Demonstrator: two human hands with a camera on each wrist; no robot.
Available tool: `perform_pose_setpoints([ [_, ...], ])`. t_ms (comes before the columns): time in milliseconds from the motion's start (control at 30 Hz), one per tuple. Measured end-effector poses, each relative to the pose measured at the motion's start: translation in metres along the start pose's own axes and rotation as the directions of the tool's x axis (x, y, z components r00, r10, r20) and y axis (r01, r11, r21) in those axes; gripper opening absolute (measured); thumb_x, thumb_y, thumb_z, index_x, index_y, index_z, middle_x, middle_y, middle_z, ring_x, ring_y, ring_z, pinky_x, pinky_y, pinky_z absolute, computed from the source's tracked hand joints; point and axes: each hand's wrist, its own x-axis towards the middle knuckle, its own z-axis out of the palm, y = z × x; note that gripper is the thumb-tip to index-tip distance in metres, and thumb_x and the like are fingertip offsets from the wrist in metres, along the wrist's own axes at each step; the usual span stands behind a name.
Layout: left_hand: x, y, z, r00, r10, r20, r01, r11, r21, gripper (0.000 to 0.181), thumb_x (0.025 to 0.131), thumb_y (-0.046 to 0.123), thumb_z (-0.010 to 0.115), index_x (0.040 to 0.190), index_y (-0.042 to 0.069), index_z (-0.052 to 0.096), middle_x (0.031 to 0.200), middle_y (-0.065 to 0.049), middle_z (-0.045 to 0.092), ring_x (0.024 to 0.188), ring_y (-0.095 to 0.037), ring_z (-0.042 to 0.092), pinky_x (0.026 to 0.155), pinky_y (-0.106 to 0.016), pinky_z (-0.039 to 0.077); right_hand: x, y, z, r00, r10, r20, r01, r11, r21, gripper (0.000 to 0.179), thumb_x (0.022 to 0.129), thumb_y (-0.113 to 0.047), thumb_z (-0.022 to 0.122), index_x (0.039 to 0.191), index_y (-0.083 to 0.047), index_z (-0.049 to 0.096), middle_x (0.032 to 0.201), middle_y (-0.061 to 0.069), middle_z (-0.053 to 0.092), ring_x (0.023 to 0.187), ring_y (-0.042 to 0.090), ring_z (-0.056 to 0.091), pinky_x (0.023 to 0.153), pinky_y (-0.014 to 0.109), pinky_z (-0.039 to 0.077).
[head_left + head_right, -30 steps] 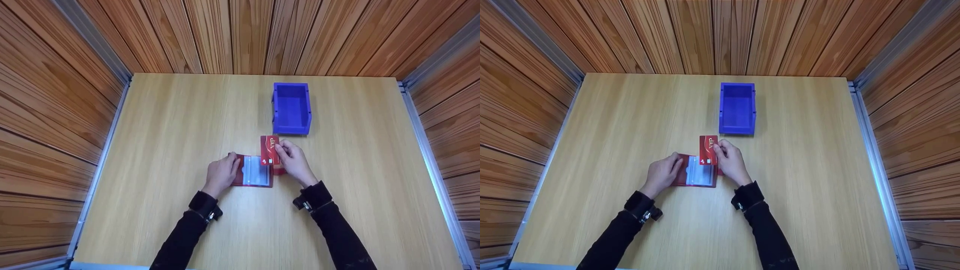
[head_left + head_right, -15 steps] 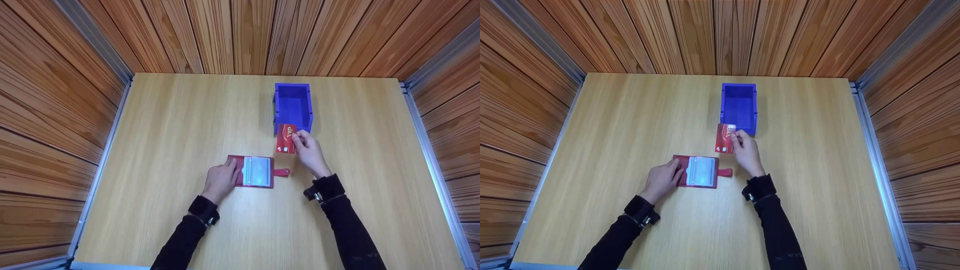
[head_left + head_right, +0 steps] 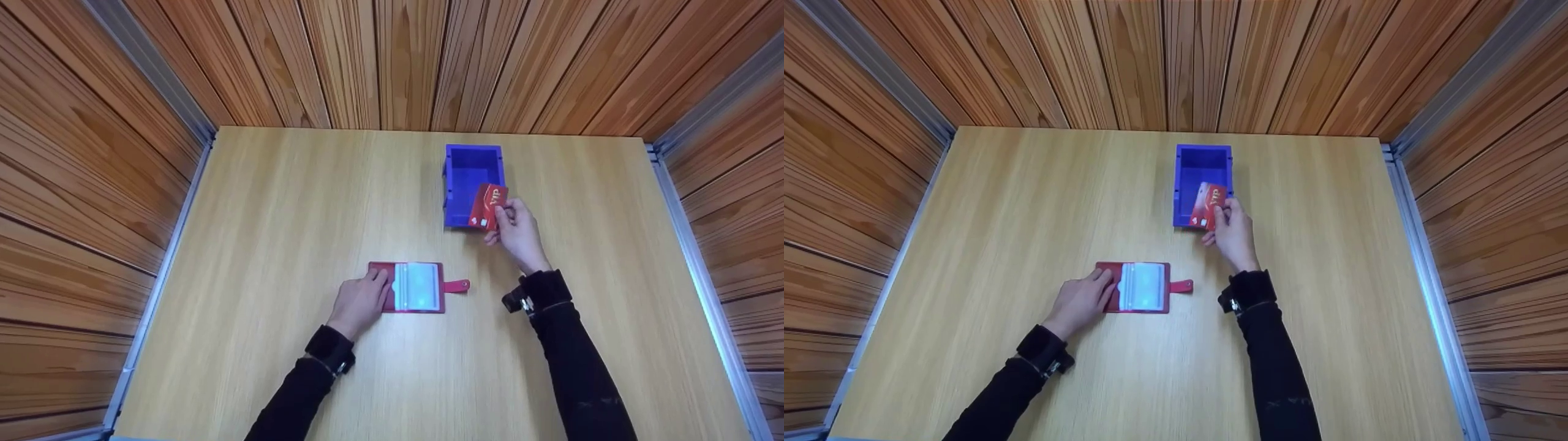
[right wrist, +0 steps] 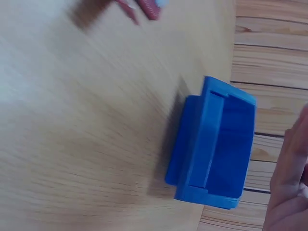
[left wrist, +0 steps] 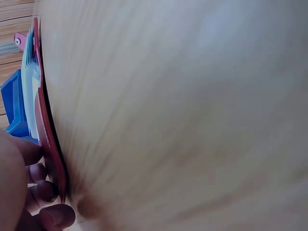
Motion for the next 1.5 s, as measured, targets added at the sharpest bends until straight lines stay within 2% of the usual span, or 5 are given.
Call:
perform_pose_setpoints([
  [267, 0.001, -0.001, -0.002, 0.997, -0.028, 0.071, 0.031, 0.999, -0.033, 0.025, 0.110, 0.032, 0.049, 0.112, 0.011, 0.063, 0.113, -0.012, 0.073, 0.076, -0.027, 0.071, 0.071, -0.044, 0.058, 0.017, -0.008, 0.002, 0.996, -0.067, -0.065, 0.066, 0.998, -0.018, 0.053, 0.105, 0.001, 0.051, 0.154, -0.008, 0.031, 0.097, 0.010, 0.055, 0.057, 0.008, 0.064, 0.062, 0.037, 0.062],
  [600, 0.002, -0.003, -0.002, 0.999, 0.024, 0.031, -0.022, 0.999, -0.043, 0.021, 0.109, 0.029, 0.053, 0.105, 0.010, 0.061, 0.110, -0.014, 0.074, 0.069, -0.030, 0.070, 0.068, -0.044, 0.058, 0.035, -0.005, 0.004, 0.987, -0.136, -0.089, 0.119, 0.978, -0.173, 0.039, 0.104, 0.002, 0.054, 0.142, -0.004, 0.056, 0.099, 0.010, 0.058, 0.070, 0.013, 0.064, 0.061, 0.021, 0.056],
  [733, 0.003, -0.004, -0.002, 0.999, 0.026, 0.042, -0.023, 0.998, -0.054, 0.021, 0.109, 0.029, 0.052, 0.107, 0.010, 0.062, 0.111, -0.014, 0.073, 0.072, -0.031, 0.071, 0.069, -0.044, 0.057, 0.043, -0.001, 0.008, 0.988, -0.151, -0.036, 0.134, 0.945, -0.297, 0.041, 0.103, 0.004, 0.053, 0.144, 0.002, 0.055, 0.107, 0.020, 0.063, 0.087, 0.020, 0.063, 0.073, 0.018, 0.051],
  [1033, 0.003, -0.005, -0.003, 0.998, 0.003, 0.057, 0.002, 0.996, -0.085, 0.022, 0.110, 0.030, 0.050, 0.108, 0.013, 0.064, 0.110, -0.012, 0.073, 0.072, -0.029, 0.070, 0.070, -0.044, 0.057, 0.048, 0.009, 0.015, 0.991, -0.036, 0.128, 0.089, 0.897, -0.433, 0.049, 0.106, -0.001, 0.047, 0.155, 0.003, 0.041, 0.155, 0.030, 0.045, 0.144, 0.041, 0.045, 0.120, 0.050, 0.034],
  [1500, 0.004, -0.006, -0.002, 0.998, 0.003, 0.062, 0.003, 0.996, -0.092, 0.020, 0.109, 0.030, 0.050, 0.100, 0.015, 0.058, 0.091, -0.004, 0.061, 0.057, -0.020, 0.051, 0.058, -0.036, 0.047, 0.046, 0.014, 0.021, 0.989, 0.059, 0.138, 0.049, 0.740, -0.670, 0.047, 0.109, -0.011, 0.045, 0.154, 0.000, 0.044, 0.152, 0.029, 0.049, 0.141, 0.046, 0.048, 0.115, 0.056, 0.039],
])
